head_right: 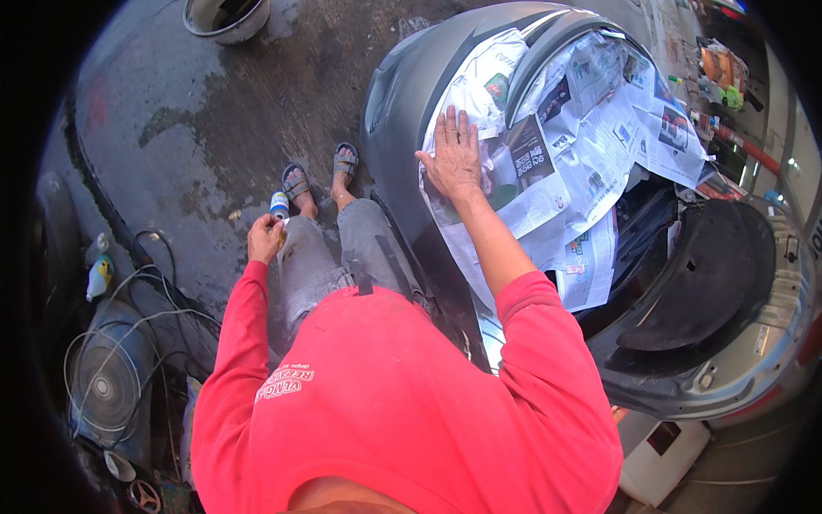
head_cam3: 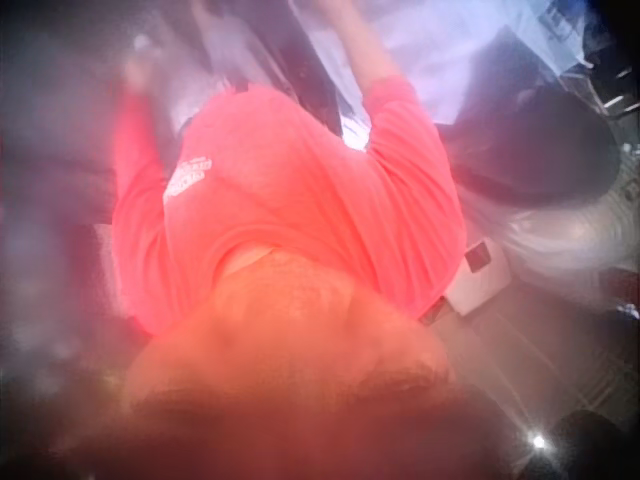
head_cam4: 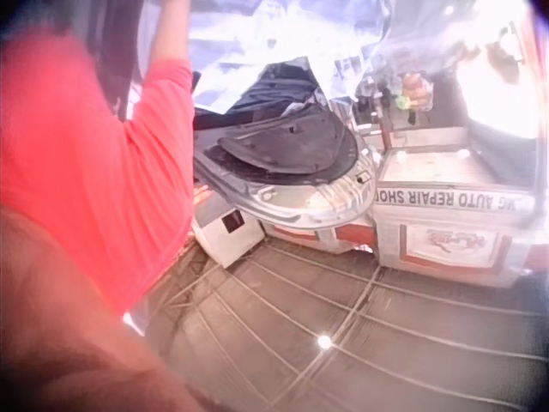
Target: The person tapes sheets of newspaper onto the front bumper and hood of a silver car using masking tape. They smooth the paper and secure edges to cover the vehicle's front surfaces.
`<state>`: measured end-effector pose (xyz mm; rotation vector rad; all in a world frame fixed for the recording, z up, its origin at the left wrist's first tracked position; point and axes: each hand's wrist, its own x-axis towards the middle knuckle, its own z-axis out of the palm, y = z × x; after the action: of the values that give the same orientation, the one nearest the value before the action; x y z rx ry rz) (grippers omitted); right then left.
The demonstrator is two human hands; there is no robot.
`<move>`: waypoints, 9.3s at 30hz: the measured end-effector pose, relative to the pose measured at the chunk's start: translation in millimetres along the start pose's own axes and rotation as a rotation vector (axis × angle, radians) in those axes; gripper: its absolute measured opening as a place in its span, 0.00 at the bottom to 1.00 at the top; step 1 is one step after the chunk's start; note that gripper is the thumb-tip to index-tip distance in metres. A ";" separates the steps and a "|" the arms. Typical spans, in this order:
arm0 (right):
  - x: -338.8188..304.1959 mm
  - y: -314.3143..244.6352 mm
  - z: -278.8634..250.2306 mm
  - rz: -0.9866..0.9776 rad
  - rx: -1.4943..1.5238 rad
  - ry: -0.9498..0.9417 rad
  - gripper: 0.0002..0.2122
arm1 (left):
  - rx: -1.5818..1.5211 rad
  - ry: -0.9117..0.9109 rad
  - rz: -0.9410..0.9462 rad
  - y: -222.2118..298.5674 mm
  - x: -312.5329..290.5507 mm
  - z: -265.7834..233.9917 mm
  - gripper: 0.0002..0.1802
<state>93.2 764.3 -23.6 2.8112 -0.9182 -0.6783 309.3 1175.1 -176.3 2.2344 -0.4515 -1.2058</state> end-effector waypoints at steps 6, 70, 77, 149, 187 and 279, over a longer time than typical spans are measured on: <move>-17.0 32.2 -6.7 0.083 0.230 0.171 0.46 | 0.155 0.056 0.101 21.0 -4.7 -39.2 0.11; -94.1 -186.8 -98.4 1.516 2.182 1.078 0.22 | 0.935 -1.253 0.888 445.5 184.1 -97.7 0.28; -285.0 2.7 -45.4 1.532 2.088 2.048 0.13 | 0.670 -1.223 0.752 446.5 172.7 -94.4 0.23; 21.5 -391.5 -393.7 1.832 1.139 1.238 0.14 | 0.681 -1.746 0.502 549.5 257.9 -163.0 0.35; 28.8 -648.8 -315.0 1.248 2.194 2.202 0.16 | -0.230 -1.568 -0.010 382.4 105.7 -380.3 0.23; -9.8 -635.3 -400.5 1.170 0.876 1.181 0.42 | -0.130 -1.586 0.428 258.1 -15.0 -475.9 0.22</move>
<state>604.6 1271.4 189.6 1.7130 -2.2742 1.5537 693.7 1127.5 202.2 0.5582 -1.2358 -2.3712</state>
